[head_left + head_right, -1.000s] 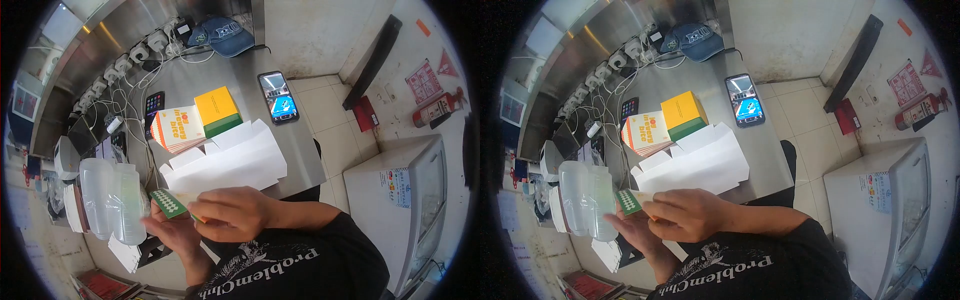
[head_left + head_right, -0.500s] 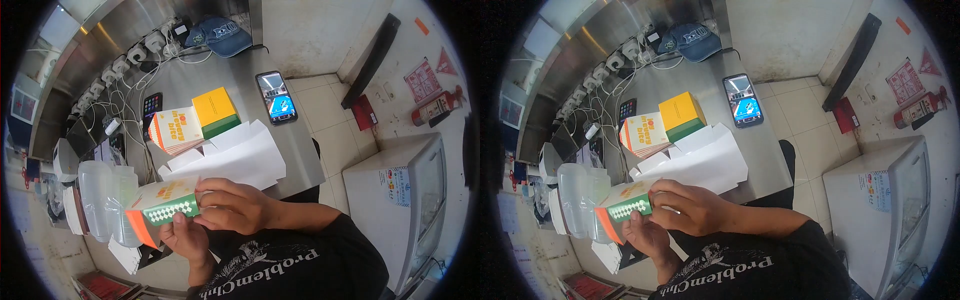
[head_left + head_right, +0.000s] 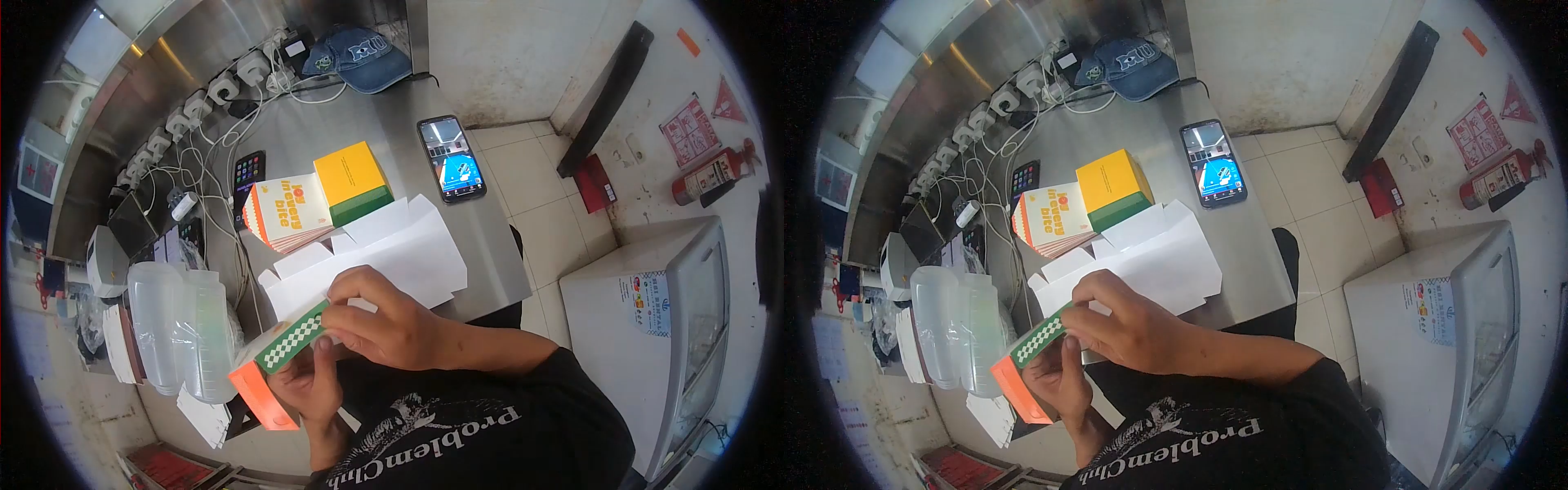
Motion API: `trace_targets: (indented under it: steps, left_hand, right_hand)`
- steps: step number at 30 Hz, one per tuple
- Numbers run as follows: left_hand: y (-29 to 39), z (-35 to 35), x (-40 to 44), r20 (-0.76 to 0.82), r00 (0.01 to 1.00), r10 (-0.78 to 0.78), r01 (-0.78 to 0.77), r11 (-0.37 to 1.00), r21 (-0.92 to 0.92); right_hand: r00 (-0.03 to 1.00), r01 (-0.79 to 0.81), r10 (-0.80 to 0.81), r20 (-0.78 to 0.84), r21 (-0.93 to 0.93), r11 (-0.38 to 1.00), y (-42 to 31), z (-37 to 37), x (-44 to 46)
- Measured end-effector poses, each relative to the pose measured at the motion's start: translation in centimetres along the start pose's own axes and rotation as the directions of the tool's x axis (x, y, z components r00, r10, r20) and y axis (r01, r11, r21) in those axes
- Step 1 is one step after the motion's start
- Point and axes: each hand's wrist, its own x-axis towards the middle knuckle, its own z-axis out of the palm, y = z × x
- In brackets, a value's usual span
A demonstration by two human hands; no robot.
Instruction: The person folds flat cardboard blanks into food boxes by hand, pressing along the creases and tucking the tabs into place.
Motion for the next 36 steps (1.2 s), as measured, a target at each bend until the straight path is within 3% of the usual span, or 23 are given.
trace_targets:
  steps: [3,7,10,14,18,21,24,25,28,31,33,34,35,36]
  left_hand:
    - [-0.1,1.0,0.5,-0.093,0.995,0.027,-0.019,0.996,0.084]
    - [-1.1,0.1,0.9,-0.124,0.992,0.018,-0.016,1.000,0.023]
    - [-2.1,0.1,0.7,-0.139,0.990,0.022,-0.038,0.992,-0.120]
    - [-3.2,-0.6,0.8,-0.084,0.996,0.018,-0.044,0.947,-0.319]
    - [-4.3,-2.2,0.4,-0.005,1.000,0.009,-0.010,0.958,-0.288]
    - [-5.7,-3.8,-0.2,0.102,0.991,0.086,-0.077,0.993,-0.091]
    - [-5.4,-3.6,-0.3,0.116,0.993,-0.005,0.052,0.911,-0.409]
    - [-5.6,-3.7,-0.4,0.116,0.993,-0.005,0.053,0.911,-0.409]
    - [-5.9,-4.0,-0.3,0.112,0.988,0.103,-0.079,0.976,-0.203]
    - [-5.7,-4.1,-0.1,0.170,0.976,0.139,-0.094,0.964,-0.250]
    - [-6.2,-4.2,-0.6,0.131,0.981,0.142,-0.128,0.986,-0.108]
    - [-5.8,-3.9,-0.5,0.118,0.983,0.143,-0.137,0.989,-0.060]
    - [-5.1,-3.6,-0.5,0.151,0.950,0.273,-0.310,0.881,0.357]
    - [-4.6,-3.3,-0.4,0.236,0.899,0.369,-0.421,0.583,0.695]
  right_hand:
    - [0.998,-0.058,0.059,-0.004,0.055,0.997,0.1,0.5,-0.5]
    - [0.999,-0.037,0.035,0.027,0.067,0.997,0.1,0.4,-0.4]
    - [0.997,-0.052,0.049,0.052,0.053,0.997,0.0,0.6,-0.5]
    - [0.989,-0.131,0.118,0.084,0.172,0.976,-0.6,0.5,-0.5]
    - [0.990,-0.112,0.090,0.106,0.227,0.967,-0.9,0.1,-0.2]
    - [0.991,-0.098,0.072,0.115,0.250,0.963,-1.1,-0.1,-0.2]
    - [0.983,-0.120,0.083,0.161,0.233,0.965,-1.2,-0.5,-0.4]
    - [0.983,-0.120,0.084,0.161,0.233,0.965,-1.4,-0.5,-0.4]
    - [0.989,-0.053,0.030,0.148,0.160,0.986,-1.8,-0.5,-0.2]
    - [0.992,-0.043,0.027,0.126,0.128,0.991,-1.9,-0.5,-0.1]
    - [0.988,0.106,-0.101,0.115,-0.043,0.993,-1.6,-0.6,-0.1]
    - [0.988,0.106,-0.101,0.116,-0.042,0.993,-1.5,-0.5,-0.1]
    - [0.982,0.155,-0.146,0.117,-0.076,0.985,-1.5,-0.4,-0.1]
    - [0.974,0.204,-0.191,0.120,-0.110,0.973,-1.5,-0.3,0.0]
